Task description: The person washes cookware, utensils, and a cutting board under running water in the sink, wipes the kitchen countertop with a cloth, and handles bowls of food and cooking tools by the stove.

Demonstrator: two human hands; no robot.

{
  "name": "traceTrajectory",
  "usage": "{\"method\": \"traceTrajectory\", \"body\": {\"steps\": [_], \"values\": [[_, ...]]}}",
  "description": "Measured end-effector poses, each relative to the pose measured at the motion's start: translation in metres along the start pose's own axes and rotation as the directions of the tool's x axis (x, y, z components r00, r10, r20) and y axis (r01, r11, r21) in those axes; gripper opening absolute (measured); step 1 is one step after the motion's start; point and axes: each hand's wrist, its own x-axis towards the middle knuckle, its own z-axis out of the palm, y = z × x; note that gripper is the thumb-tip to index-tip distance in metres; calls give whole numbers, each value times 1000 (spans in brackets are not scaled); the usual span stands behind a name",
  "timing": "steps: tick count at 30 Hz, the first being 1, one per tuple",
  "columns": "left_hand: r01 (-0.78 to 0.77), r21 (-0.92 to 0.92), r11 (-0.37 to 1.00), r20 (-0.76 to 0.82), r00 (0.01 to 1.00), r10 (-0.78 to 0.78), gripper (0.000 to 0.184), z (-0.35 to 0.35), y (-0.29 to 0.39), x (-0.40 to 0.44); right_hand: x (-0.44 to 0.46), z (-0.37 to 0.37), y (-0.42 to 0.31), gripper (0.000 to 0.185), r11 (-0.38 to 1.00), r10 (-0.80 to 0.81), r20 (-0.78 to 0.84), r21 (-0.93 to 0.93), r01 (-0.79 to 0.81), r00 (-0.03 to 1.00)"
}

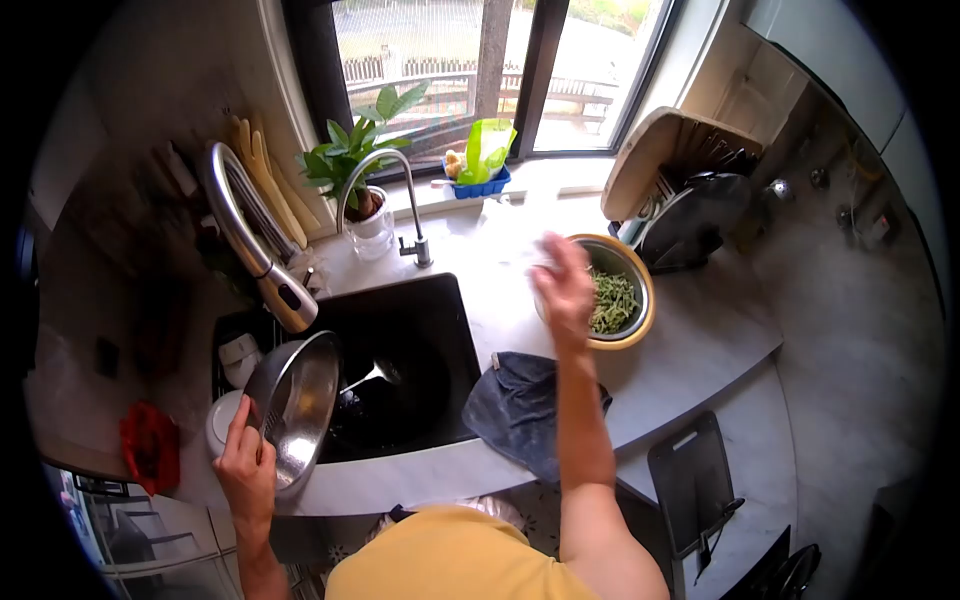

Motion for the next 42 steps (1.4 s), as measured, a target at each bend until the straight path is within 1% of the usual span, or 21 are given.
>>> {"method": "traceTrajectory", "body": {"steps": [3,6,7,11,13,15,17,18,21,23,24,25,26,27,29,31,33,34,36,40,42], "values": [[-29,-4,1000,-33,999,29,15,5,-4,1,-34,-65,-48,52,985,-171,-293,-54,162,941],[25,-38,999,10,1000,-25,12,5,1,5,-72,-117,-90,43,817,-534,-343,-443,368,772],[7,-33,999,-1,1000,-7,12,6,1,7,-83,-115,-102,39,761,-599,-399,-554,338,694],[-88,7,996,-18,996,88,18,12,5,16,-104,-147,-95,32,603,-682,-395,-780,168,615],[-145,16,989,-44,988,145,19,16,5,18,-104,-169,-73,31,439,-678,-319,-898,18,663],[-129,4,992,-2,992,129,18,13,15,19,-96,-193,-33,34,426,-643,-333,-904,-39,690],[-130,-23,991,36,991,131,17,9,22,20,-93,-263,47,42,503,-456,-368,-858,-107,810],[-153,-43,987,34,987,154,19,9,26,19,-96,-278,64,45,465,-164,-423,-830,-308,891],[-188,-87,978,30,981,191,24,19,33,20,-105,-279,82,49,220,-8,-328,-922,-318,945],[-242,-40,970,100,964,245,25,24,34,21,-108,-283,89,47,-164,-361,-1,-984,-64,932],[-291,-98,952,18,956,294,26,23,38,23,-103,-281,88,47,-165,-369,-6,-984,-71,930],[-304,-139,942,-8,952,306,26,22,39,24,-100,-278,89,52,342,-73,-414,-865,-368,907],[-332,-134,934,-37,943,331,26,31,34,29,-100,-276,90,58,625,376,-573,-424,-656,728],[-356,-129,925,-64,934,351,27,42,27,32,-101,-266,90,58,616,382,-575,-425,-663,724],[-443,-98,891,-7,896,444,29,45,27,29,-86,-232,95,70,675,618,-466,-98,-732,633],[-469,-145,871,0,880,474,30,44,36,23,-74,-207,99,75,683,680,-374,10,-730,631],[-454,-234,860,-38,888,458,31,49,37,27,-62,-184,106,67,674,684,-363,-17,-739,632],[-433,-241,869,-68,900,429,29,55,38,31,-57,-181,127,53,776,563,-332,-103,-622,757],[-384,-236,892,-109,923,369,26,62,48,39,-54,-179,143,26,833,524,-388,48,-551,758],[-274,-234,933,-124,960,251,21,74,77,57,-57,-196,174,14,872,448,-415,6,-490,792],[-156,-329,931,-143,983,114,14,80,85,69,-61,-201,166,14,838,529,-395,105,-535,751]]}}
